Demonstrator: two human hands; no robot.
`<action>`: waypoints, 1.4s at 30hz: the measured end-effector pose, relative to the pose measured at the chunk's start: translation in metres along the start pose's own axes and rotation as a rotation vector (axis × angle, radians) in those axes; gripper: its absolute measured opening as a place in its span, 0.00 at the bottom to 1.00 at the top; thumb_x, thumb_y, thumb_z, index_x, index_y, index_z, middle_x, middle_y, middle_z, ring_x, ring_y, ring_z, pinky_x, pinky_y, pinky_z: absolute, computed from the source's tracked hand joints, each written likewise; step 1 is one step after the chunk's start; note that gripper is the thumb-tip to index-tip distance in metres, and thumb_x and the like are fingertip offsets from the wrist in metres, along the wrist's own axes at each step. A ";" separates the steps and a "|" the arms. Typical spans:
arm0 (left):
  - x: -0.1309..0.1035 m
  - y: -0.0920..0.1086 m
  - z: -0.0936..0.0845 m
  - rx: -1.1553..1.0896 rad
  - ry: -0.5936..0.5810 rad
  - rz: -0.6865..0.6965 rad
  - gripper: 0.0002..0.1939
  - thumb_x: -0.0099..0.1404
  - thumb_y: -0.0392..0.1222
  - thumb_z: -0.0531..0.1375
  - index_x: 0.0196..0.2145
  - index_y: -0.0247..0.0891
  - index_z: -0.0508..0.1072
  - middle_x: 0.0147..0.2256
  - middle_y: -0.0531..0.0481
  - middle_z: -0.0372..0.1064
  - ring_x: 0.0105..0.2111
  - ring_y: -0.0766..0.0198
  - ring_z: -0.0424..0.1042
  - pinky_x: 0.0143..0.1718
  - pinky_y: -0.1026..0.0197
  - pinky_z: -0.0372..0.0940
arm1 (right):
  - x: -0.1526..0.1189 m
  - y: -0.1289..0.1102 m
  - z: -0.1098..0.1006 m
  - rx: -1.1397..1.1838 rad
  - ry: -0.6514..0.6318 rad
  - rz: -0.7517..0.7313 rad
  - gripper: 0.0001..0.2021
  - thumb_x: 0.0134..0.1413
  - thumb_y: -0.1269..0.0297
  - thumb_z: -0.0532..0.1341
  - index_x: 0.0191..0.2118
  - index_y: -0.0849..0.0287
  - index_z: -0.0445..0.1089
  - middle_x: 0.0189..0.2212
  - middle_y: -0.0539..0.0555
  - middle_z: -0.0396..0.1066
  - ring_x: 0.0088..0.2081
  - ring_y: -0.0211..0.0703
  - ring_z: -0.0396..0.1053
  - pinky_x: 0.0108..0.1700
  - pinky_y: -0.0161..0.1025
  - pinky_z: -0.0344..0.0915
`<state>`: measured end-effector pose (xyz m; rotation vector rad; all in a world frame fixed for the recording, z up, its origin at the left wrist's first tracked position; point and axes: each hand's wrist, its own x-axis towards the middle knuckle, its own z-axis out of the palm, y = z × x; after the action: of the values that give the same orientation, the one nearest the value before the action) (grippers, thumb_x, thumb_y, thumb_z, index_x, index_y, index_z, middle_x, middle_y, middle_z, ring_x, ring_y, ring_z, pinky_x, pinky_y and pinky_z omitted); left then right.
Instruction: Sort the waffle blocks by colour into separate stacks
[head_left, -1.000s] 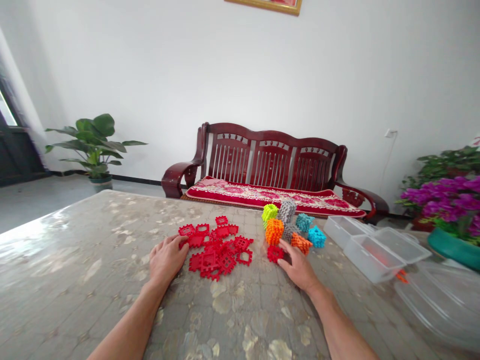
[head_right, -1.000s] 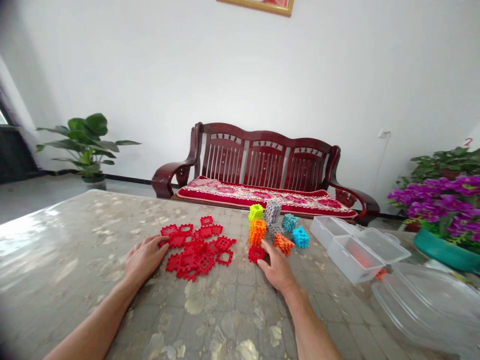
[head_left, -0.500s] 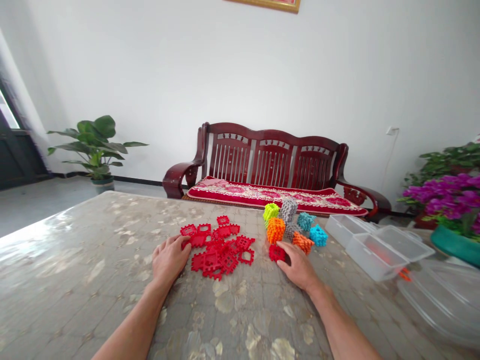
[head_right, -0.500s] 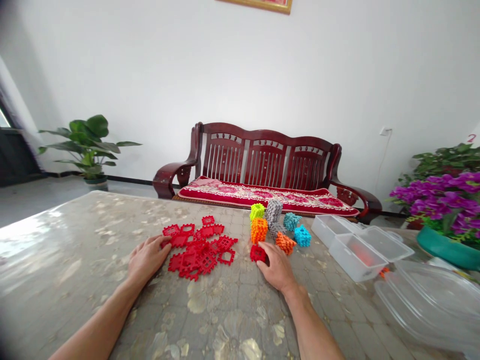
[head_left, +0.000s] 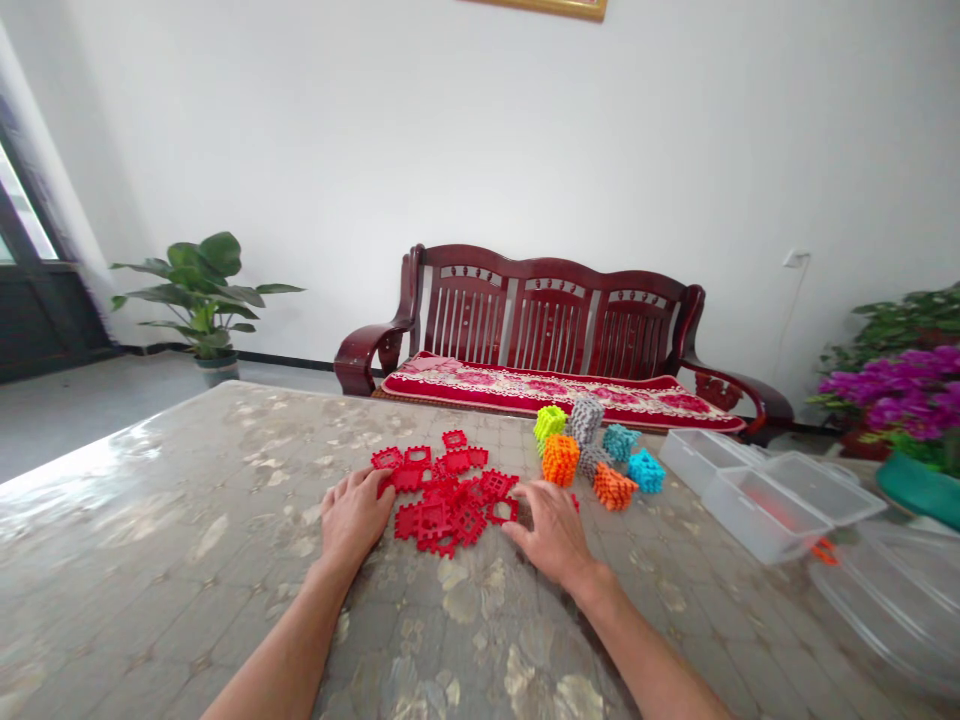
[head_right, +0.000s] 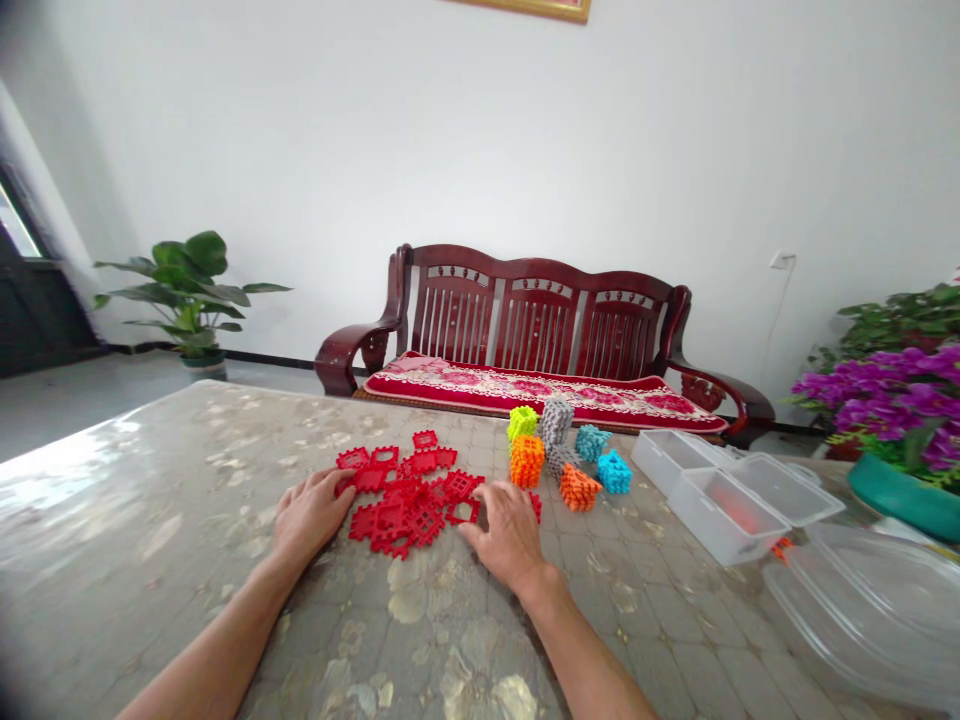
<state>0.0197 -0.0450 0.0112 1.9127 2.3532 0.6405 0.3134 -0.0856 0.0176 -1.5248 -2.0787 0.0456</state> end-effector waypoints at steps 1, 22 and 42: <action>0.000 0.000 0.001 0.003 0.004 0.002 0.22 0.66 0.48 0.49 0.52 0.47 0.75 0.57 0.47 0.68 0.56 0.50 0.65 0.59 0.47 0.54 | 0.002 -0.001 0.002 -0.008 -0.012 0.005 0.18 0.50 0.61 0.67 0.48 0.56 0.71 0.48 0.56 0.73 0.52 0.50 0.65 0.56 0.47 0.59; 0.001 -0.002 0.001 0.008 -0.007 0.016 0.23 0.67 0.49 0.48 0.53 0.46 0.74 0.57 0.46 0.68 0.56 0.51 0.65 0.59 0.48 0.54 | -0.013 0.058 -0.016 0.081 0.231 0.059 0.19 0.52 0.62 0.63 0.51 0.56 0.70 0.47 0.57 0.75 0.48 0.50 0.71 0.53 0.49 0.66; 0.000 -0.001 0.001 0.005 -0.010 0.007 0.22 0.66 0.48 0.49 0.53 0.47 0.74 0.57 0.47 0.68 0.56 0.51 0.65 0.58 0.48 0.55 | -0.017 0.002 -0.013 0.227 -0.109 0.080 0.16 0.64 0.63 0.50 0.49 0.56 0.74 0.45 0.57 0.77 0.48 0.45 0.73 0.51 0.40 0.65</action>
<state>0.0191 -0.0446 0.0104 1.9222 2.3463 0.6247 0.3241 -0.1038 0.0205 -1.4937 -2.0156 0.3898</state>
